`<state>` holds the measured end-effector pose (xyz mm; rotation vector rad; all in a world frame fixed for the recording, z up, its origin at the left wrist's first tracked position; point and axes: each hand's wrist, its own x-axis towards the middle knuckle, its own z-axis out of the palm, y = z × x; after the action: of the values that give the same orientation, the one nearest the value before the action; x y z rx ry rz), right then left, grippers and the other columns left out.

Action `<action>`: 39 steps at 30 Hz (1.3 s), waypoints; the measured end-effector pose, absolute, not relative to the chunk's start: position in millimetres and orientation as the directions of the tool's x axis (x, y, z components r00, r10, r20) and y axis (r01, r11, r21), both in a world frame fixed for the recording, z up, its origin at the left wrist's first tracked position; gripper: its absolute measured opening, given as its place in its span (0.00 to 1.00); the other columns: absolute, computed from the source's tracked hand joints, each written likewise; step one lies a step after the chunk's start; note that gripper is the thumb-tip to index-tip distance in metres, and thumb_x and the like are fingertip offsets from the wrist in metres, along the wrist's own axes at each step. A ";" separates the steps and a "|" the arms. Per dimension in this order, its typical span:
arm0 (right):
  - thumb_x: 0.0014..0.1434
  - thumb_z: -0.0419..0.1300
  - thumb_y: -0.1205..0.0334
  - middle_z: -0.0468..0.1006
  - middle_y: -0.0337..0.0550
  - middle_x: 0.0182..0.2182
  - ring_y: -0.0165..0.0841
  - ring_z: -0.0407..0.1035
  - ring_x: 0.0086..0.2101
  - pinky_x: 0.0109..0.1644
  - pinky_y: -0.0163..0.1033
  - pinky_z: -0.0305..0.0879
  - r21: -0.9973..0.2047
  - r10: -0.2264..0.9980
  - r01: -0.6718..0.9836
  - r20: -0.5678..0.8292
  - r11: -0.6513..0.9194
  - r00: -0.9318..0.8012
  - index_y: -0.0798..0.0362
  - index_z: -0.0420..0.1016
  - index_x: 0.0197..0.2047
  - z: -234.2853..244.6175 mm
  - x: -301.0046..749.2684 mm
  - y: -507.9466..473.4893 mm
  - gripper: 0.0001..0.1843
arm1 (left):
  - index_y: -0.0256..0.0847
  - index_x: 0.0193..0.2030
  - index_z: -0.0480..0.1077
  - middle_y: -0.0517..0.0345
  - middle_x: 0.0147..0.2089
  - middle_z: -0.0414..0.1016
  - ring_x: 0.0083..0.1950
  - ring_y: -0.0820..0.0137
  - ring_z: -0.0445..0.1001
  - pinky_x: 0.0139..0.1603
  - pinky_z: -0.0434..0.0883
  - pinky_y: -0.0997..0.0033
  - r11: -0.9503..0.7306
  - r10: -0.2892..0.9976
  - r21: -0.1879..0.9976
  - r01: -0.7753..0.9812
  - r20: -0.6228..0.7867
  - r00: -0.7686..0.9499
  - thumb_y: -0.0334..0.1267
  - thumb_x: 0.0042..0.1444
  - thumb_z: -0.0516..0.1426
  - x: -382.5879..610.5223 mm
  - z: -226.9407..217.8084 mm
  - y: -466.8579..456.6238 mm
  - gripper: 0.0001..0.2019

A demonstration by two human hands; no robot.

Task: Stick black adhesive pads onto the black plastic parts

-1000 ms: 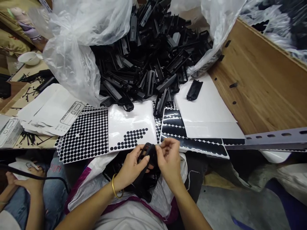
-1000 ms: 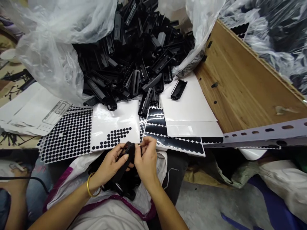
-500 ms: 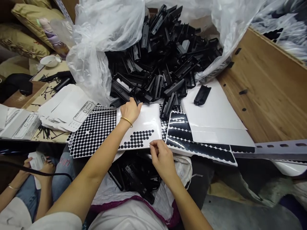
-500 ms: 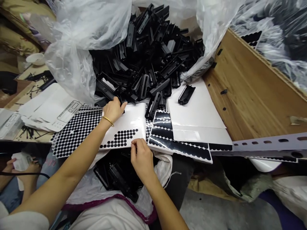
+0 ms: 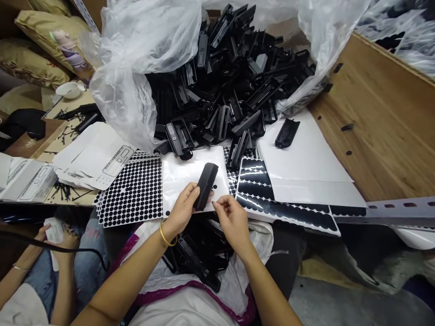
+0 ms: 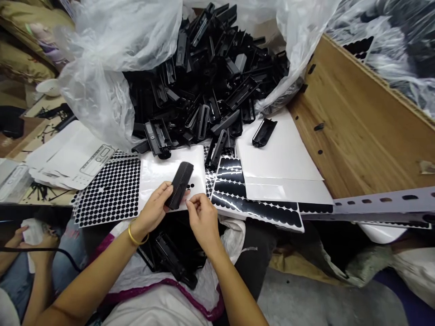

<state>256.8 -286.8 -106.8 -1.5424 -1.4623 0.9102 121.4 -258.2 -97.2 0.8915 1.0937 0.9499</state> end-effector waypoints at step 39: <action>0.63 0.47 0.64 0.66 0.41 0.26 0.32 0.62 0.27 0.26 0.36 0.52 -0.230 0.918 0.970 0.362 -0.082 0.164 0.50 0.68 0.33 -91.4 342.6 -343.7 0.10 | 0.38 0.41 0.67 0.50 0.42 0.78 0.46 0.62 0.77 0.47 0.74 0.64 0.644 0.764 0.659 -0.389 -0.533 0.363 0.45 0.55 0.57 138.5 -96.3 -300.4 0.13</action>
<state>342.6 -343.7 -91.4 -2.0370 -1.7886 -0.1708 138.5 -300.4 -96.3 0.4650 0.9304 0.7774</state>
